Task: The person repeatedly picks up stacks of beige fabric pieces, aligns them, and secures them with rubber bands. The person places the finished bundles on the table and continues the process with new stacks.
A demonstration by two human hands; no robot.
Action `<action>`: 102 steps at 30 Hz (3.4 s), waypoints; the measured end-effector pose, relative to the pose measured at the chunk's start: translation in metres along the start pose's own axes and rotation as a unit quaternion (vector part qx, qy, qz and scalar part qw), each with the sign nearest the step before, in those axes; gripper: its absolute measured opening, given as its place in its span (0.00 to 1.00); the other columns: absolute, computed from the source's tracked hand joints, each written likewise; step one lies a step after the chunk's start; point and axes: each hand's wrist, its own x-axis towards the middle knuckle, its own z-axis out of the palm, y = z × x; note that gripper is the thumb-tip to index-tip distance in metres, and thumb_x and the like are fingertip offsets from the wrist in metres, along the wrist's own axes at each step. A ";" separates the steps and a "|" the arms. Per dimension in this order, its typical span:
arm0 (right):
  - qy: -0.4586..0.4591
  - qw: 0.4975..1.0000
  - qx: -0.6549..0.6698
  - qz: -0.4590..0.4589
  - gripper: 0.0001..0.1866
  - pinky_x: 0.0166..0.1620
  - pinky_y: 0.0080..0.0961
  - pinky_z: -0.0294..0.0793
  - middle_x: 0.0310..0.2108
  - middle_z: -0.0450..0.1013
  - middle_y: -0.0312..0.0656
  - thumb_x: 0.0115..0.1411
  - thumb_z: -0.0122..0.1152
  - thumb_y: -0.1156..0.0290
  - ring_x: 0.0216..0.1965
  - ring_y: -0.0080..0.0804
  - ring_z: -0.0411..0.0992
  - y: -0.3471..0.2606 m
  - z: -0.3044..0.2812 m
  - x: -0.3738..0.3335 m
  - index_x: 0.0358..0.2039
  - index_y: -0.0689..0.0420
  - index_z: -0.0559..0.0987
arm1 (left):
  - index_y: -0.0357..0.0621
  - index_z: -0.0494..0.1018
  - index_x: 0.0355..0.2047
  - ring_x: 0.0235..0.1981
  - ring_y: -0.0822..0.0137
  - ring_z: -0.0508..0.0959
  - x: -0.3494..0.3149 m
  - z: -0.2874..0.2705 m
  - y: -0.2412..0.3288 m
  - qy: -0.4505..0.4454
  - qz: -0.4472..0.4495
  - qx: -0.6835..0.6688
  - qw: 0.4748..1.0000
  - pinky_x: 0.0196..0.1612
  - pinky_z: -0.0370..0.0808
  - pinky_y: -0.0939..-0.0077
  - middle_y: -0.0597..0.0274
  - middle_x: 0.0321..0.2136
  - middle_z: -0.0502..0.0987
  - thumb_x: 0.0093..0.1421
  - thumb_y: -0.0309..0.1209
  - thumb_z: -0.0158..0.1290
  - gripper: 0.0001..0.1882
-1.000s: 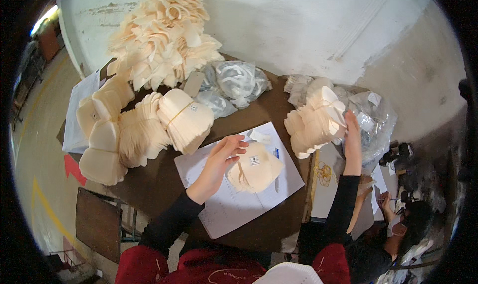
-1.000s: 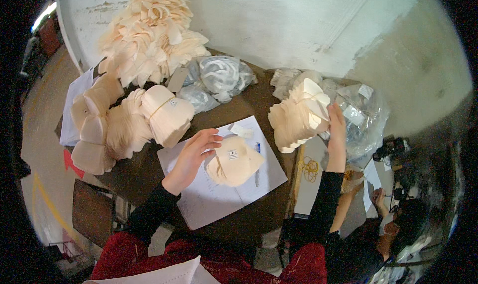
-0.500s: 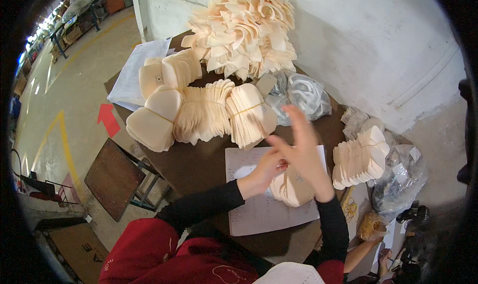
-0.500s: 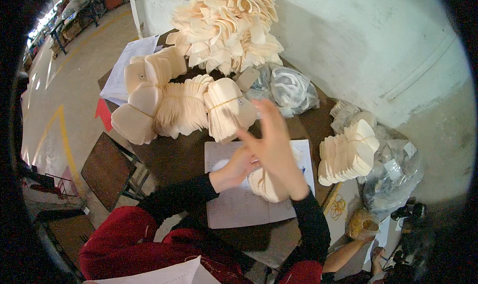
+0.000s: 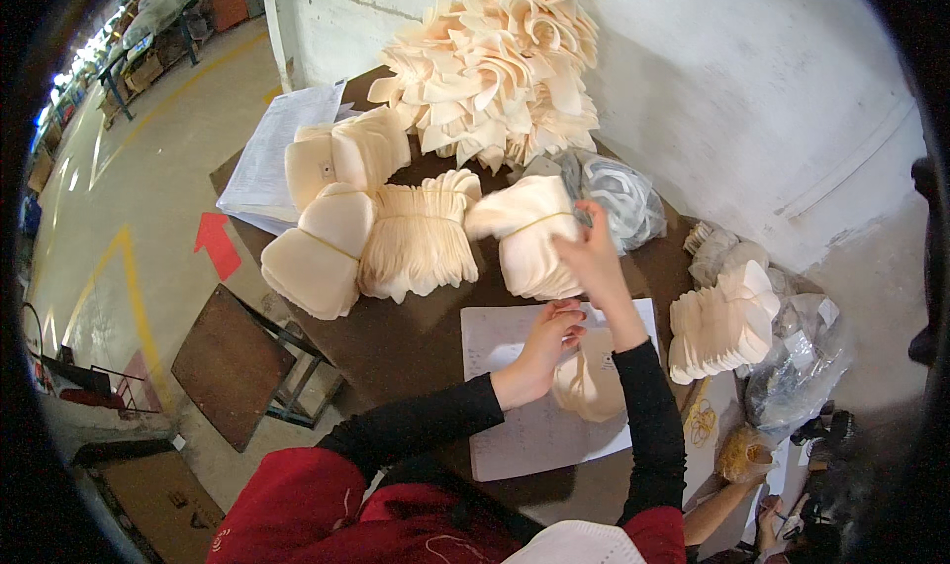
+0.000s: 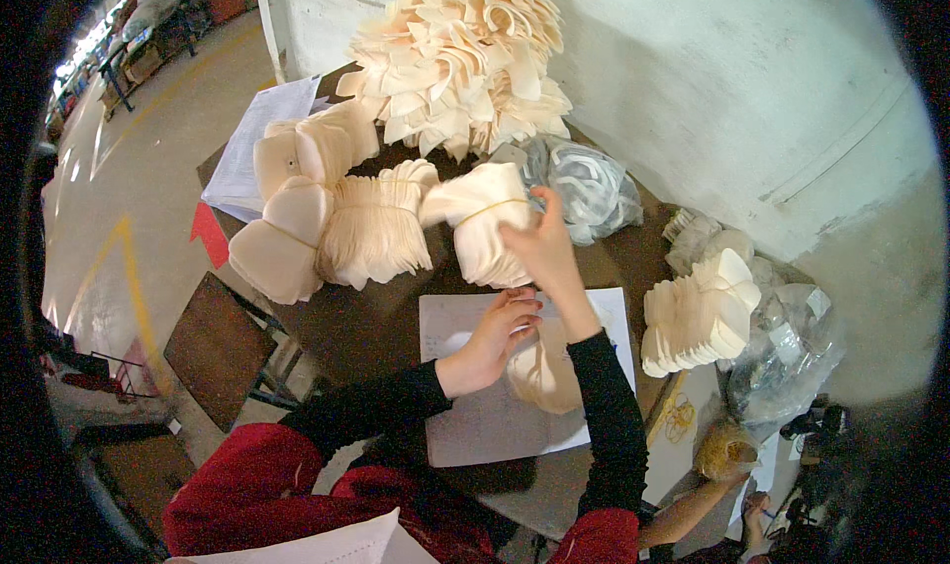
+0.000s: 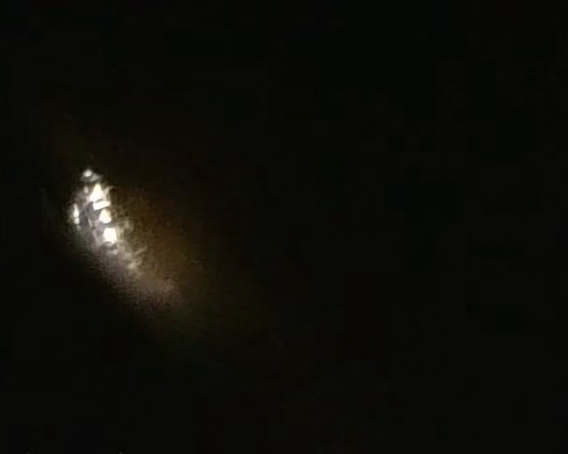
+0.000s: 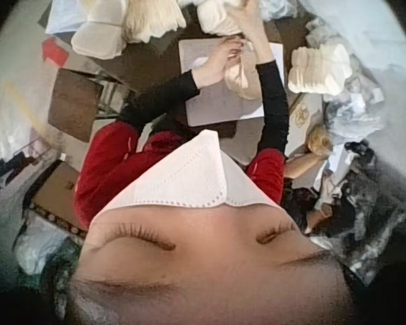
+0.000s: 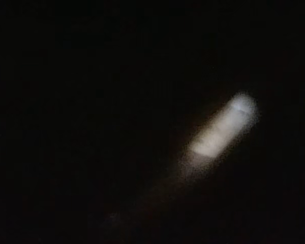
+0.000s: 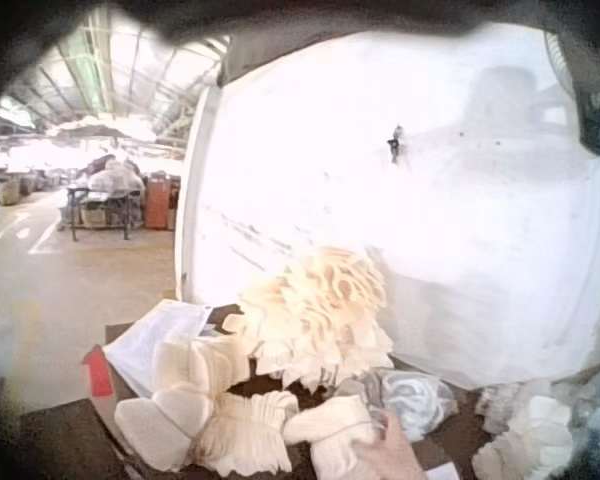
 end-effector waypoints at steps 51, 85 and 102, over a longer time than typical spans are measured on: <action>-0.035 0.926 -0.276 -0.257 0.08 0.31 0.34 0.75 0.29 0.79 0.44 0.59 0.62 0.70 0.25 0.41 0.77 -0.007 -0.037 -0.168 0.39 0.56 0.84 | 0.40 0.56 0.66 0.62 0.51 0.68 0.000 -0.019 0.071 -0.220 0.057 -0.232 0.946 0.66 0.63 0.51 0.48 0.63 0.65 0.65 0.46 0.47 0.35; 0.168 0.934 -0.220 -0.225 0.49 0.61 0.43 0.63 0.61 0.58 0.64 0.60 0.62 0.57 0.60 0.60 0.62 -0.023 -0.040 -0.138 0.69 0.66 0.45 | 0.41 0.61 0.64 0.61 0.55 0.68 0.009 -0.042 0.009 -0.205 -0.044 0.005 0.978 0.66 0.62 0.57 0.52 0.60 0.68 0.54 0.51 0.60 0.43; 0.104 0.974 0.044 -0.196 0.17 0.46 0.18 0.71 0.45 0.74 0.38 0.61 0.60 0.79 0.41 0.20 0.71 -0.042 -0.049 -0.154 0.51 0.61 0.75 | 0.47 0.49 0.69 0.53 0.58 0.70 0.000 -0.016 0.043 -0.404 -0.029 -0.301 0.863 0.59 0.63 0.53 0.54 0.49 0.72 0.58 0.52 0.57 0.46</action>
